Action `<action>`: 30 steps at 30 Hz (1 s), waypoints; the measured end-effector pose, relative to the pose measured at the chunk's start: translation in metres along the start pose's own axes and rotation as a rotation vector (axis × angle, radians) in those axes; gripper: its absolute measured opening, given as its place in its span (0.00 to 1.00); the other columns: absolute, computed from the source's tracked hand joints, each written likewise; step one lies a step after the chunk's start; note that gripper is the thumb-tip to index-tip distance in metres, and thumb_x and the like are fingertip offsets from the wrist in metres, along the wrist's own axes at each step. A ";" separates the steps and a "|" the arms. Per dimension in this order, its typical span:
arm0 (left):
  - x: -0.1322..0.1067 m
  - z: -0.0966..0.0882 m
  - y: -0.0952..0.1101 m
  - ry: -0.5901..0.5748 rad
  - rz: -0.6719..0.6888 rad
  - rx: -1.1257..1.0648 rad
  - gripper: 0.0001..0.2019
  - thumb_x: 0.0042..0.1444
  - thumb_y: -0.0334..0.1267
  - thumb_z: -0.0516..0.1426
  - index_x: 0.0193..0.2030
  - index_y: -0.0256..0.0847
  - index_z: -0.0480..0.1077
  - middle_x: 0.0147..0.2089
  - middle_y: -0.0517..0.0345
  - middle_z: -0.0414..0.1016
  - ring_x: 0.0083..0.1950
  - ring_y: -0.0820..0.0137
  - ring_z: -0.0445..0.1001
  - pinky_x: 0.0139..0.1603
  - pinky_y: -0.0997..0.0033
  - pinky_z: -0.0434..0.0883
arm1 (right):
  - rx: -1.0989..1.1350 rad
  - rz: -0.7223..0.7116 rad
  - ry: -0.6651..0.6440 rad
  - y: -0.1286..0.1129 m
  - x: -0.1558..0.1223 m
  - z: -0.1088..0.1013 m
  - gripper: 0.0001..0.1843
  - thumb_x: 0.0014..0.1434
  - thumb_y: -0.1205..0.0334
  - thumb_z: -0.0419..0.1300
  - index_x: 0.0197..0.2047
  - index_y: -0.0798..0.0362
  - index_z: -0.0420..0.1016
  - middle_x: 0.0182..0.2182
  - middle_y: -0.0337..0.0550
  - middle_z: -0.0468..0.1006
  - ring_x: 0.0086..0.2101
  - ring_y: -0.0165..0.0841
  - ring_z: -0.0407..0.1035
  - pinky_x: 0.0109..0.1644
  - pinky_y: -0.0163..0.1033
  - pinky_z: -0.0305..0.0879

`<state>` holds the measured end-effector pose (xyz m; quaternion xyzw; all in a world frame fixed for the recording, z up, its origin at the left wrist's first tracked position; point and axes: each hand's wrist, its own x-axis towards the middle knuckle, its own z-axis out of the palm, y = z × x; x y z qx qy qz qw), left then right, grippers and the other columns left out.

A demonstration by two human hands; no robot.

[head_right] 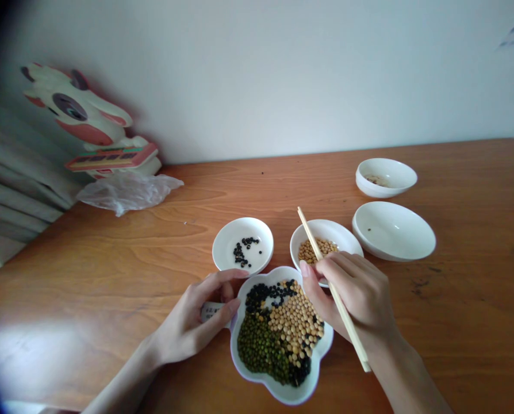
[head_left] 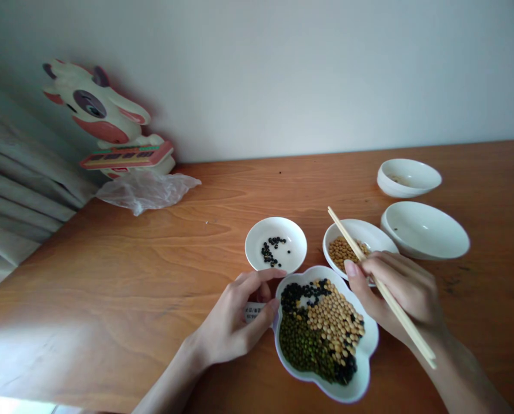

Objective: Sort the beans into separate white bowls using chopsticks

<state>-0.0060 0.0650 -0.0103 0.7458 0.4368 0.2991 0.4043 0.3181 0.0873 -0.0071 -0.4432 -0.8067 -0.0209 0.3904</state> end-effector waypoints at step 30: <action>-0.011 0.007 -0.005 -0.062 0.021 -0.201 0.36 0.82 0.33 0.54 0.88 0.64 0.46 0.46 0.61 0.73 0.43 0.68 0.75 0.50 0.64 0.77 | 0.009 -0.172 -0.260 -0.067 0.048 0.023 0.10 0.76 0.66 0.64 0.39 0.49 0.74 0.38 0.42 0.86 0.43 0.42 0.81 0.61 0.53 0.69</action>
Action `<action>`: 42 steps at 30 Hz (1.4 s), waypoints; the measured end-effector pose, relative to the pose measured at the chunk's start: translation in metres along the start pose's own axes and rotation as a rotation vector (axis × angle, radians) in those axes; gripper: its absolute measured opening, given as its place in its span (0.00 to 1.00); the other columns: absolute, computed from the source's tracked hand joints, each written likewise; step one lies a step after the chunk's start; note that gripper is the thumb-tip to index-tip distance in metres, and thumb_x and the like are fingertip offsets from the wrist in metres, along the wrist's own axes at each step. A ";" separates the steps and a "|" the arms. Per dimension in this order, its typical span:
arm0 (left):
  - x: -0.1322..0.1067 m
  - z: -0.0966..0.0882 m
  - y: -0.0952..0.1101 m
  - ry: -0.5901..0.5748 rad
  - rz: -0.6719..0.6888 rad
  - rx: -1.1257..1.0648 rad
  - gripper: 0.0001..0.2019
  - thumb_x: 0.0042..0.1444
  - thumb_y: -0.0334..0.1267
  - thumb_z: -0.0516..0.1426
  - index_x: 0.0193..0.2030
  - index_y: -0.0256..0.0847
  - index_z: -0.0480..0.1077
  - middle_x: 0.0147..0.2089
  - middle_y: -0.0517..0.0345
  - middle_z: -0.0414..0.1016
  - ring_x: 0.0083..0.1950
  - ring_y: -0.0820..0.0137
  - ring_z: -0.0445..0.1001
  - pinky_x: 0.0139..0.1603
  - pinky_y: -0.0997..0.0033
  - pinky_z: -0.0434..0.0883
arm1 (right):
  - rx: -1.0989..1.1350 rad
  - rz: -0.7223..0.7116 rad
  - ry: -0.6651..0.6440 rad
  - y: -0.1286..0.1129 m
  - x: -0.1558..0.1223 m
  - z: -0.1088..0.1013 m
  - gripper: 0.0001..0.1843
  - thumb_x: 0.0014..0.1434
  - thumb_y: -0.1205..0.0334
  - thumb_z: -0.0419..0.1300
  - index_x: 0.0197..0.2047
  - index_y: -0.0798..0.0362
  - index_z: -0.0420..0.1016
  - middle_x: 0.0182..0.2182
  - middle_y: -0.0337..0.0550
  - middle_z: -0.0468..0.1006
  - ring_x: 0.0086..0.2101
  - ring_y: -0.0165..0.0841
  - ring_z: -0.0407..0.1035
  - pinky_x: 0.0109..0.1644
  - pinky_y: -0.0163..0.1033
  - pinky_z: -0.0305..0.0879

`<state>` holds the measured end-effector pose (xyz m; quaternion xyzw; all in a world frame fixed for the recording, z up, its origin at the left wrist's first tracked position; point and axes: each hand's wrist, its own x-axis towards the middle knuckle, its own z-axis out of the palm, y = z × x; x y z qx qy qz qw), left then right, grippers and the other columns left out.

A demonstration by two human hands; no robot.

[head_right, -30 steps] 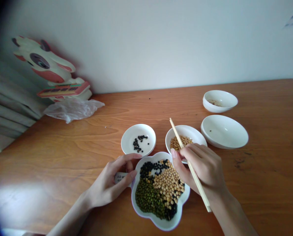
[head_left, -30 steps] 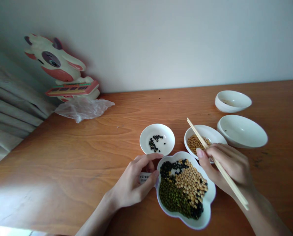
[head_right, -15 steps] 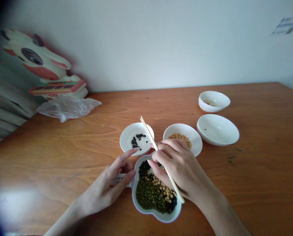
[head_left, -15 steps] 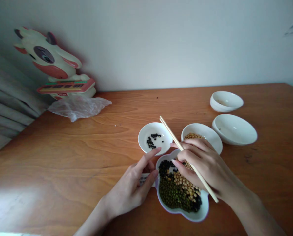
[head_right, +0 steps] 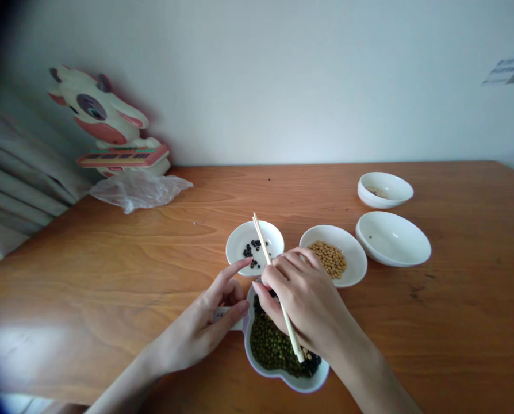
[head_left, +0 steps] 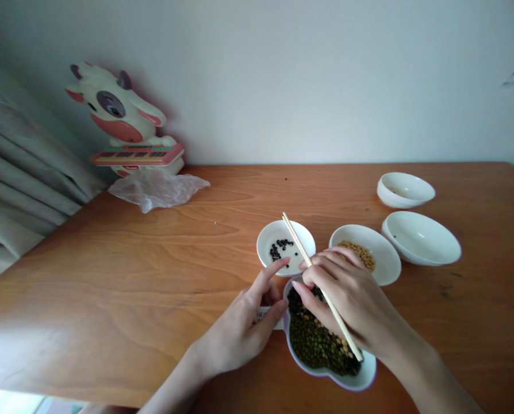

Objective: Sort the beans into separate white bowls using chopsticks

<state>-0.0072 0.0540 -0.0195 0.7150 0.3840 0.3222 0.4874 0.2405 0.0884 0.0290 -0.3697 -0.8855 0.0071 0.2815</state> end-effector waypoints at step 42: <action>0.018 -0.032 0.023 -0.276 -0.195 0.216 0.25 0.83 0.57 0.53 0.40 0.41 0.75 0.34 0.60 0.76 0.32 0.71 0.71 0.31 0.70 0.62 | 1.172 0.547 0.411 0.040 -0.039 -0.033 0.19 0.79 0.52 0.57 0.42 0.45 0.87 0.27 0.41 0.74 0.29 0.38 0.69 0.35 0.48 0.70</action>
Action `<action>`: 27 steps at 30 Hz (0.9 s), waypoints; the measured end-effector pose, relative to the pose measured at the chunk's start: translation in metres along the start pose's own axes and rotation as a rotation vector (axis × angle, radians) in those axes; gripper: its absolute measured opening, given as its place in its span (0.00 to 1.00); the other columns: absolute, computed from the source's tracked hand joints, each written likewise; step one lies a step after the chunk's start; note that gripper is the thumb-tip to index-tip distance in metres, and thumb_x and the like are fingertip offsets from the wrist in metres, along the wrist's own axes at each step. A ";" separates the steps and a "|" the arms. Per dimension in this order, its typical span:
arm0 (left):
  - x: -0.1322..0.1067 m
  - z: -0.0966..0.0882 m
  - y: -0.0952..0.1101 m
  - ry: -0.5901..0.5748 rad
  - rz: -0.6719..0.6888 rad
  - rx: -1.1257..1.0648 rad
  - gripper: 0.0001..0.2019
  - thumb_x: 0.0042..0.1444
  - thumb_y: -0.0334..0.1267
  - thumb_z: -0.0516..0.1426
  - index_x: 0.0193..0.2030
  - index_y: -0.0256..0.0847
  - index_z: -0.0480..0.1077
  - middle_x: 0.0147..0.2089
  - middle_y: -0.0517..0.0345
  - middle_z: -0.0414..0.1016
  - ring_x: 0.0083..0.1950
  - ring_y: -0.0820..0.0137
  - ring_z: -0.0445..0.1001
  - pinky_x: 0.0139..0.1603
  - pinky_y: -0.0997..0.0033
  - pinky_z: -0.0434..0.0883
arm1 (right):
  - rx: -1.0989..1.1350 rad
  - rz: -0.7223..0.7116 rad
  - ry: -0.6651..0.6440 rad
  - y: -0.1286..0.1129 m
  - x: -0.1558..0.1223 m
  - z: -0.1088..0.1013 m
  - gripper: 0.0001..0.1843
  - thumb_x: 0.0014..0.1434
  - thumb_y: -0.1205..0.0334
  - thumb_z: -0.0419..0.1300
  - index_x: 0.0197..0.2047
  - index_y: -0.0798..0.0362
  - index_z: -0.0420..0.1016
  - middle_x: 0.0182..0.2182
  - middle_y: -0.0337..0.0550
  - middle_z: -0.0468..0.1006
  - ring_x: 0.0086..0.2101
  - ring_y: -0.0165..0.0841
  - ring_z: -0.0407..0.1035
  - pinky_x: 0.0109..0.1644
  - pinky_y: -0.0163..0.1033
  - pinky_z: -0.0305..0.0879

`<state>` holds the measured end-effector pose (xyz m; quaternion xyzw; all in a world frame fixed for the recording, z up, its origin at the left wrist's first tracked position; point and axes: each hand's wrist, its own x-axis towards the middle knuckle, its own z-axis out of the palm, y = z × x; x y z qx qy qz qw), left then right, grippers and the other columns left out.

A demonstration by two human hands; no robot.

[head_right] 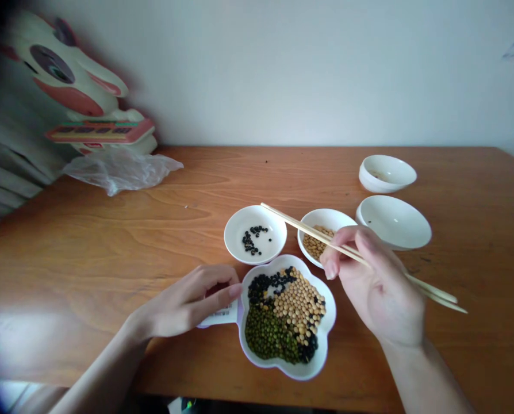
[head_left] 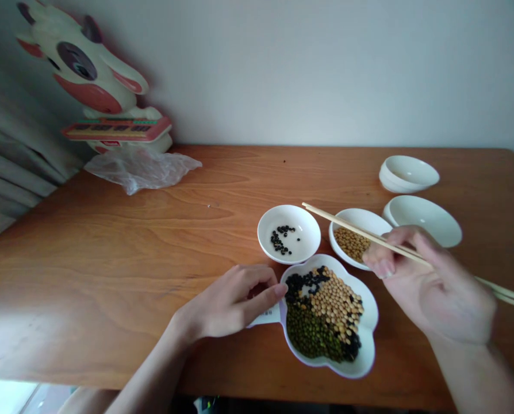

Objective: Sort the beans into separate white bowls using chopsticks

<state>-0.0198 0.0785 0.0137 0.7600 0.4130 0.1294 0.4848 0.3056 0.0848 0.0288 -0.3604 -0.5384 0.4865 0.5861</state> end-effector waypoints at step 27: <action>-0.003 -0.010 -0.008 -0.099 0.045 0.148 0.19 0.81 0.53 0.57 0.42 0.42 0.75 0.41 0.56 0.80 0.38 0.67 0.75 0.39 0.67 0.68 | -0.016 -0.089 0.126 -0.004 -0.002 0.000 0.31 0.81 0.39 0.57 0.36 0.43 0.94 0.18 0.39 0.70 0.21 0.33 0.63 0.26 0.45 0.59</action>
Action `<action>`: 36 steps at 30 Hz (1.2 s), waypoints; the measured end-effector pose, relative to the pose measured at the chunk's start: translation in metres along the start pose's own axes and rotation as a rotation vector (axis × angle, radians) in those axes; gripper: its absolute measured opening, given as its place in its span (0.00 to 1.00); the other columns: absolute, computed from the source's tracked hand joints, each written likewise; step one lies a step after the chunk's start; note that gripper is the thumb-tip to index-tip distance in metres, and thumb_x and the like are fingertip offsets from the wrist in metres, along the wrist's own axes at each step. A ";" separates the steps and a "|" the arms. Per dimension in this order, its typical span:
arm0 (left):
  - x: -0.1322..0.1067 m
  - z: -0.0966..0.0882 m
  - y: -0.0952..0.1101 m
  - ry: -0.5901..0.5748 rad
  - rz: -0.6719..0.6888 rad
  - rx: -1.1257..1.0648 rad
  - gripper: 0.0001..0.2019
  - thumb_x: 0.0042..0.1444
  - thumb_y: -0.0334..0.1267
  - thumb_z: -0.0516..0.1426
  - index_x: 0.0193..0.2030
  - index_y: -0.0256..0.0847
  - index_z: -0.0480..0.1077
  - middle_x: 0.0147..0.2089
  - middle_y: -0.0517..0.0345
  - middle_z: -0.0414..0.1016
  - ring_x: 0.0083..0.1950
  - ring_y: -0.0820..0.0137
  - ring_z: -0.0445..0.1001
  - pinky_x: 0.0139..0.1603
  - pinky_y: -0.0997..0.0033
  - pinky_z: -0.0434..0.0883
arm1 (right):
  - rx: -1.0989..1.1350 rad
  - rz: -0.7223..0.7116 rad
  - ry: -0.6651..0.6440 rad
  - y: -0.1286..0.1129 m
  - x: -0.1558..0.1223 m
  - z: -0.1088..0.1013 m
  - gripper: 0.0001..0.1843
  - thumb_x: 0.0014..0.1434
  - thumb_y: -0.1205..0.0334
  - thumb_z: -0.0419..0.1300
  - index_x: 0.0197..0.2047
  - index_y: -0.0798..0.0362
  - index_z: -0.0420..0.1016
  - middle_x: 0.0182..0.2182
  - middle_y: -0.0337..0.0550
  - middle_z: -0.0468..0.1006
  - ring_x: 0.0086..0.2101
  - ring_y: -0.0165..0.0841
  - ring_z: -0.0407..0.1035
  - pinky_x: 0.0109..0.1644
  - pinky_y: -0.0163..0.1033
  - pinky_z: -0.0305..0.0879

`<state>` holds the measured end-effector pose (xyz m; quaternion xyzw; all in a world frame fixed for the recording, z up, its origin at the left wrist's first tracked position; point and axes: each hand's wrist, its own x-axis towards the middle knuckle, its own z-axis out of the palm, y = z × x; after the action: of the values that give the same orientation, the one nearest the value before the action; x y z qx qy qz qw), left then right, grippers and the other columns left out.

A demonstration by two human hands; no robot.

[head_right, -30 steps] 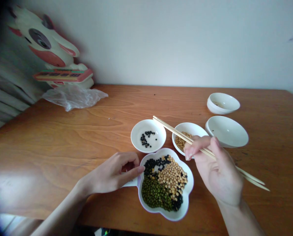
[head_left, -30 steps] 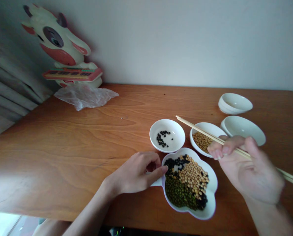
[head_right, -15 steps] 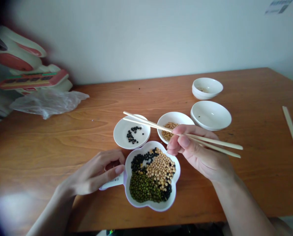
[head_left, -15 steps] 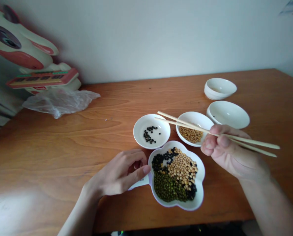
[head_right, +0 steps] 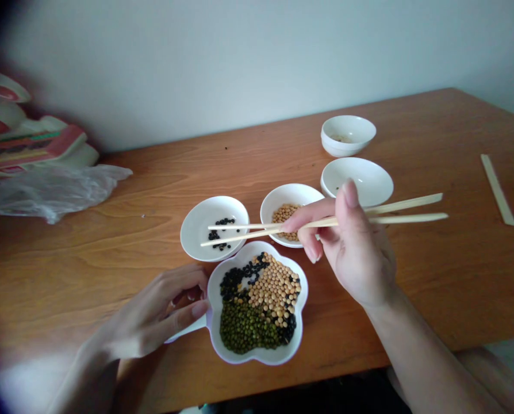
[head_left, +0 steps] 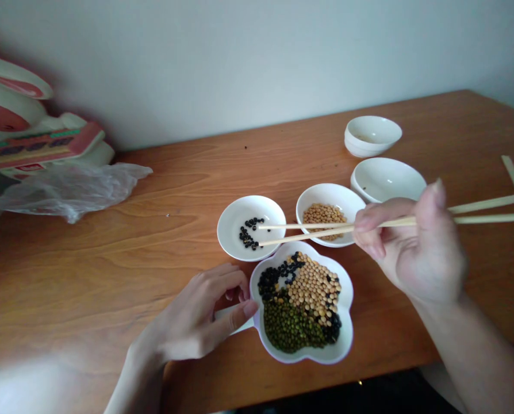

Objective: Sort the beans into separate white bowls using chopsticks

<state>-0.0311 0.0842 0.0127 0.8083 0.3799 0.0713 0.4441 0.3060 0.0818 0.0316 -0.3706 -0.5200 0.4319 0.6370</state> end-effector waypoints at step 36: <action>0.007 0.009 0.012 0.117 -0.117 -0.081 0.24 0.85 0.53 0.49 0.40 0.43 0.74 0.42 0.54 0.80 0.44 0.63 0.79 0.46 0.64 0.76 | -0.167 0.008 0.063 -0.003 -0.029 -0.010 0.26 0.81 0.50 0.55 0.30 0.46 0.78 0.21 0.39 0.68 0.26 0.36 0.66 0.31 0.46 0.62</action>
<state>-0.0155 0.0790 0.0147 0.7606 0.4487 0.1077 0.4567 0.3137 0.0534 0.0227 -0.4379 -0.5326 0.3777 0.6180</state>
